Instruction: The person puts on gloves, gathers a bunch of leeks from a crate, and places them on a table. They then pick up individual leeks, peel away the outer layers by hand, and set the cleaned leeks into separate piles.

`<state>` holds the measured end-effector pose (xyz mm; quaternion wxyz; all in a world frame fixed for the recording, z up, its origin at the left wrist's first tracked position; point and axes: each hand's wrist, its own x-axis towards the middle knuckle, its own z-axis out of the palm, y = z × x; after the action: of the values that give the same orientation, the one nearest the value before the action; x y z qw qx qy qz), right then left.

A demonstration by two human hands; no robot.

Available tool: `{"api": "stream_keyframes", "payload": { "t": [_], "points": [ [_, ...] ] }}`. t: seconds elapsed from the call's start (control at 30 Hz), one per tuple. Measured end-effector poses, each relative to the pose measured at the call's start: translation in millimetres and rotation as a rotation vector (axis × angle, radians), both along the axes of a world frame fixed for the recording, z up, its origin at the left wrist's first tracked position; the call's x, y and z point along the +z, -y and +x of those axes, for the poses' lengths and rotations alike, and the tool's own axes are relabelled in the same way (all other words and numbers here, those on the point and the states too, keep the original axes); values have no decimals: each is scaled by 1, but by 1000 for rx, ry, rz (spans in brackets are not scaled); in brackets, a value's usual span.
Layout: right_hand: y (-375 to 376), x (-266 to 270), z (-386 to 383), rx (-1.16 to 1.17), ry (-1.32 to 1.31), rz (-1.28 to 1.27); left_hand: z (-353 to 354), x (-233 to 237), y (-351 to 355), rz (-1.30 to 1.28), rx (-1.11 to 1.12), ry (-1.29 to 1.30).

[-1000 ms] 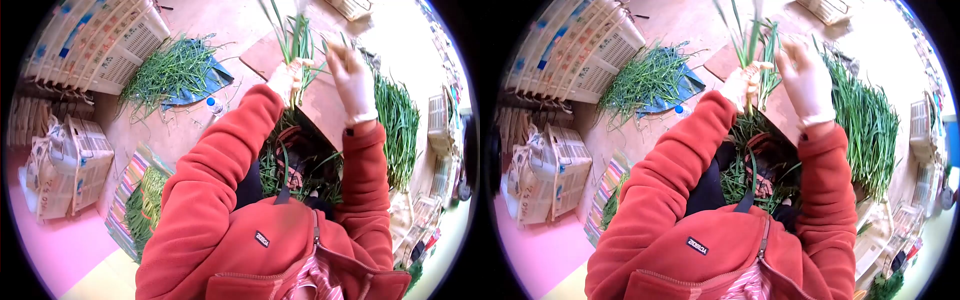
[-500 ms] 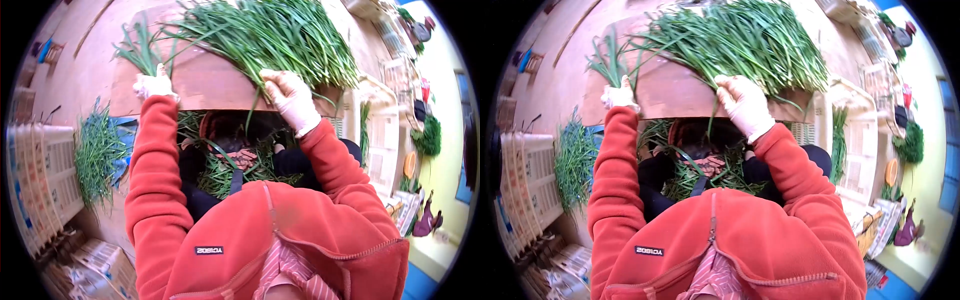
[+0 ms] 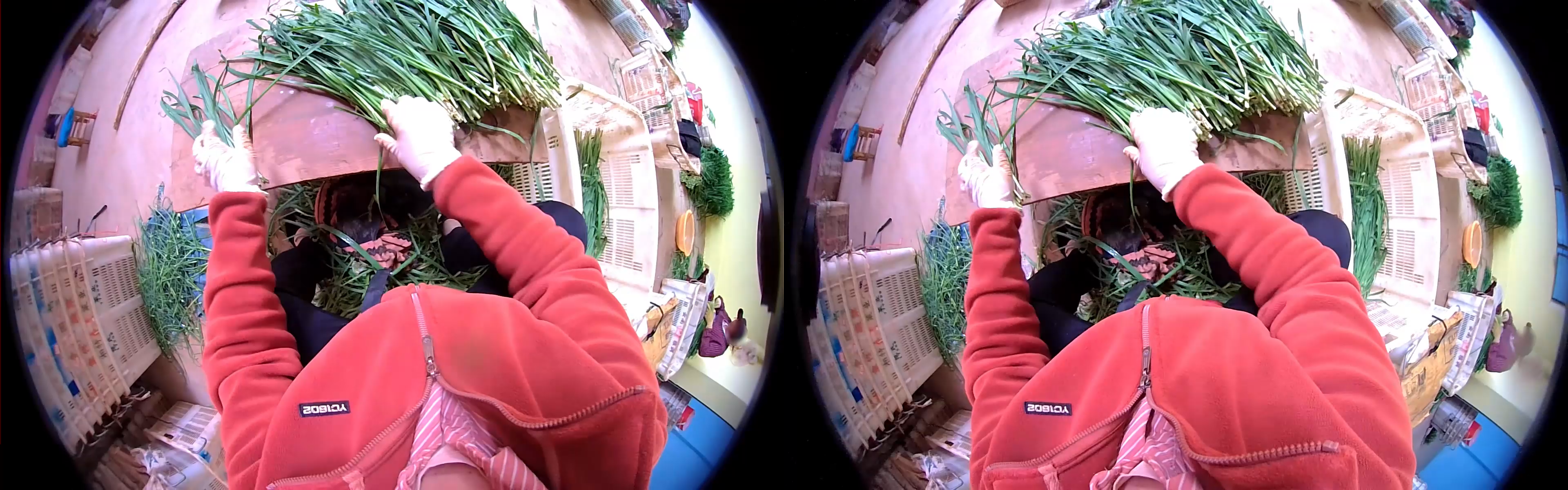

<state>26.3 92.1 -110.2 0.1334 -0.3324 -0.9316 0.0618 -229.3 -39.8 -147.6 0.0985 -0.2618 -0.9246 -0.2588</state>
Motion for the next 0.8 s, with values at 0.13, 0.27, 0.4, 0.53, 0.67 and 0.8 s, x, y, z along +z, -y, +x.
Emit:
{"api": "stream_keyframes", "payload": {
  "t": [0.13, 0.27, 0.4, 0.53, 0.67, 0.8],
  "points": [
    [-1, -28, -6, 50, -93, 47, 47, 0, -6, 613, -428, 549],
    [30, -23, 8, 238, -251, -168, 74, 5, 1, 431, -311, 1268],
    [57, -16, 15, 418, -309, -312, 93, 19, -5, 180, -428, 1610],
    [80, -6, 28, 528, -330, -457, 95, -2, -6, 201, -433, 1692],
    [98, 4, 38, 592, -188, -656, 105, 7, -4, 82, -431, 1492],
    [113, -5, 43, 723, -173, -591, 122, 24, 0, -30, -411, 1374]
  ]
}}
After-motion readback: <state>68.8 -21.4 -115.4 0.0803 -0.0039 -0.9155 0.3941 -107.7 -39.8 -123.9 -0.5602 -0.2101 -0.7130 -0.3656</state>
